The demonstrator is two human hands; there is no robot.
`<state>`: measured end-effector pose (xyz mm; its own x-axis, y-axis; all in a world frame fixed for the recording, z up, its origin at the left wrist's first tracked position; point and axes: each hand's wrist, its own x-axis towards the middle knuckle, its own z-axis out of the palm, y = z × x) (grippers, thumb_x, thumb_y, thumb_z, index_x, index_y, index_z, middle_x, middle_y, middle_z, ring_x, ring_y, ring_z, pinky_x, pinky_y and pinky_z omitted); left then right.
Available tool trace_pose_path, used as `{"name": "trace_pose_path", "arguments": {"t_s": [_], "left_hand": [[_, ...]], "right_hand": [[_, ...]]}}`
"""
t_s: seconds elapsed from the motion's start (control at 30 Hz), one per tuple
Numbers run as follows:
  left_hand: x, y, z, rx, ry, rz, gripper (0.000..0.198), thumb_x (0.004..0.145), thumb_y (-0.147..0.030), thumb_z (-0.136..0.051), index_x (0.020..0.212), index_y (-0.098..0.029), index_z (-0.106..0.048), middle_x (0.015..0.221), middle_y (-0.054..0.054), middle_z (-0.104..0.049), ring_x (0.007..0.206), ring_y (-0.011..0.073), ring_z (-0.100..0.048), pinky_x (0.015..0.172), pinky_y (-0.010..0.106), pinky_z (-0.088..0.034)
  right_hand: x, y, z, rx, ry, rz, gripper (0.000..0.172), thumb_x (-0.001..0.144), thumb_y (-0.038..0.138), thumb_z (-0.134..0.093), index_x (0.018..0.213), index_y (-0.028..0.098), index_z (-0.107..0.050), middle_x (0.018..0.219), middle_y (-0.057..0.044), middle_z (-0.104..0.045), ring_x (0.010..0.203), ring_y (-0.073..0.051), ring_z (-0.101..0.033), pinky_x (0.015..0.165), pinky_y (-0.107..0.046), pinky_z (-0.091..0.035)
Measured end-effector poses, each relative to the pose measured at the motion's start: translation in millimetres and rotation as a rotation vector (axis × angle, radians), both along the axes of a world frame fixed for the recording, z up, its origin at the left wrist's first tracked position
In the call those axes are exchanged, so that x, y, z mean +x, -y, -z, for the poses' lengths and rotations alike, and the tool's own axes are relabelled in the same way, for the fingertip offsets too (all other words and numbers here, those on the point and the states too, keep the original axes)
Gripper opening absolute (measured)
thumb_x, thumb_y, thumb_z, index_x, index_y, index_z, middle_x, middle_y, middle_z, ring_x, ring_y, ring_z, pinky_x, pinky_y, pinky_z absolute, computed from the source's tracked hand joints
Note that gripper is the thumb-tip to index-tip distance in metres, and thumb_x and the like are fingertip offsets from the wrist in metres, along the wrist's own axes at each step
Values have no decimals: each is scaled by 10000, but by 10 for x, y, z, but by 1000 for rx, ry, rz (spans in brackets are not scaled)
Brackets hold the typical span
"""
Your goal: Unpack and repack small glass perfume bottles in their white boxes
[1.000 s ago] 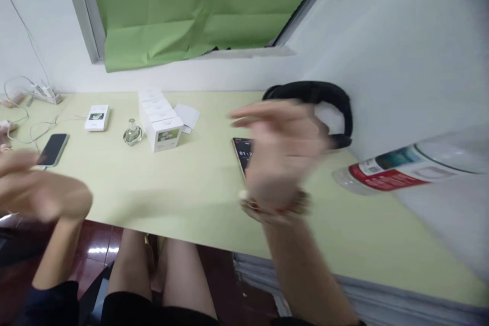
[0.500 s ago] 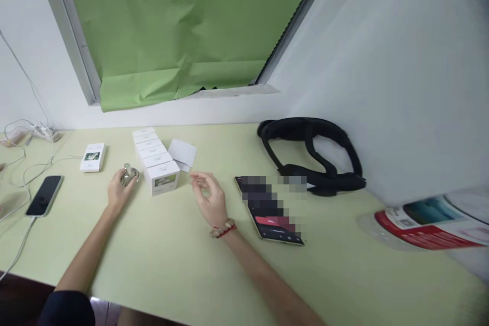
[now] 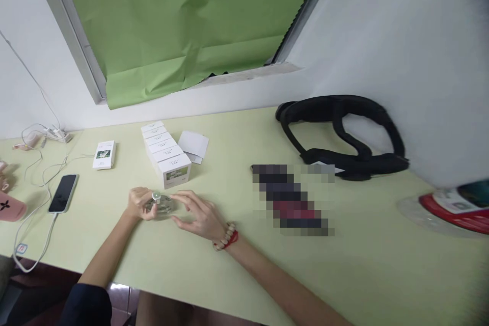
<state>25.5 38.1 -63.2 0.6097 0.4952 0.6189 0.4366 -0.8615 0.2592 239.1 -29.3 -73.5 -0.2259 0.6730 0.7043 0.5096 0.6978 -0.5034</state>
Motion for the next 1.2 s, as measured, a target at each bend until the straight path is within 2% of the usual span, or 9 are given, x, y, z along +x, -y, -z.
{"name": "trace_pose_path", "arguments": {"t_s": [0.13,0.3,0.37,0.47,0.6,0.7,0.87,1.03,1.2], "left_hand": [[-105,50,-127,-122,121,-97,503,966,-358,-287,605,-191,-595,487,34,-510,452,118,-485,495,266,-373],[-797,-204,-381,-124,348,-867,353,914,-352,-424,838,-175,-720,944,100,-684,805,182,-640,700,313,-508],[-1039,-277,-383,-162,233,-1002,280,876,-335,-506,851,-180,-737,1176,122,-626,1021,225,-629,914,386,-499],[-1213,-325,-300,-265,53,-1131,259,873,-338,-553,851,-189,-763,1394,134,-502,1332,328,-444,1133,525,-315],[-1248,-401,-211,-292,-157,-1024,307,905,-323,-505,1055,-241,-760,1583,65,-300,1490,355,-175,1162,570,-232],[-1278,-489,-222,-297,-232,-974,364,914,-280,-455,1153,-245,-727,1605,48,-262,1508,347,-112,1165,563,-222],[-1251,-532,-257,-333,-266,-961,450,922,-257,-388,1293,-177,-630,1584,104,-302,1483,336,-216,1154,540,-257],[-988,-344,-205,-164,-170,-887,490,905,-262,-403,1354,-140,-553,1517,127,-412,1457,296,-283,1160,456,-272],[-509,-76,-69,215,136,-721,432,889,-286,-483,1291,-161,-581,1283,153,-586,1258,266,-516,1079,417,-381]], "right_hand": [[-94,33,20,-110,75,-68,478,899,361,-610,1348,220,-524,1121,-62,-700,850,-189,-713,664,-279,-590],[-111,77,21,-68,91,-19,280,898,306,-597,1153,192,-618,963,-39,-734,747,-182,-714,636,-274,-563],[-110,100,-3,-48,67,-31,297,871,276,-598,1154,187,-608,977,-35,-732,731,-172,-710,617,-267,-550],[-104,120,-32,-14,76,-38,331,834,248,-574,1158,188,-597,937,-28,-732,680,-155,-693,601,-255,-526],[-40,98,-19,12,118,-5,308,782,245,-542,1076,182,-606,764,-18,-707,599,-159,-651,583,-264,-482],[69,41,10,-32,153,-10,295,742,257,-542,1018,186,-617,697,-10,-676,571,-164,-619,579,-269,-449],[271,-109,36,-128,144,230,246,750,313,-556,943,182,-633,769,-41,-668,654,-191,-613,590,-279,-404],[431,-300,57,-212,-45,507,197,770,328,-543,876,173,-603,945,-86,-610,694,-178,-556,576,-278,-362],[487,-441,135,-245,-272,405,285,822,461,-465,810,186,-539,885,-74,-579,784,-196,-561,713,-297,-423]]}}
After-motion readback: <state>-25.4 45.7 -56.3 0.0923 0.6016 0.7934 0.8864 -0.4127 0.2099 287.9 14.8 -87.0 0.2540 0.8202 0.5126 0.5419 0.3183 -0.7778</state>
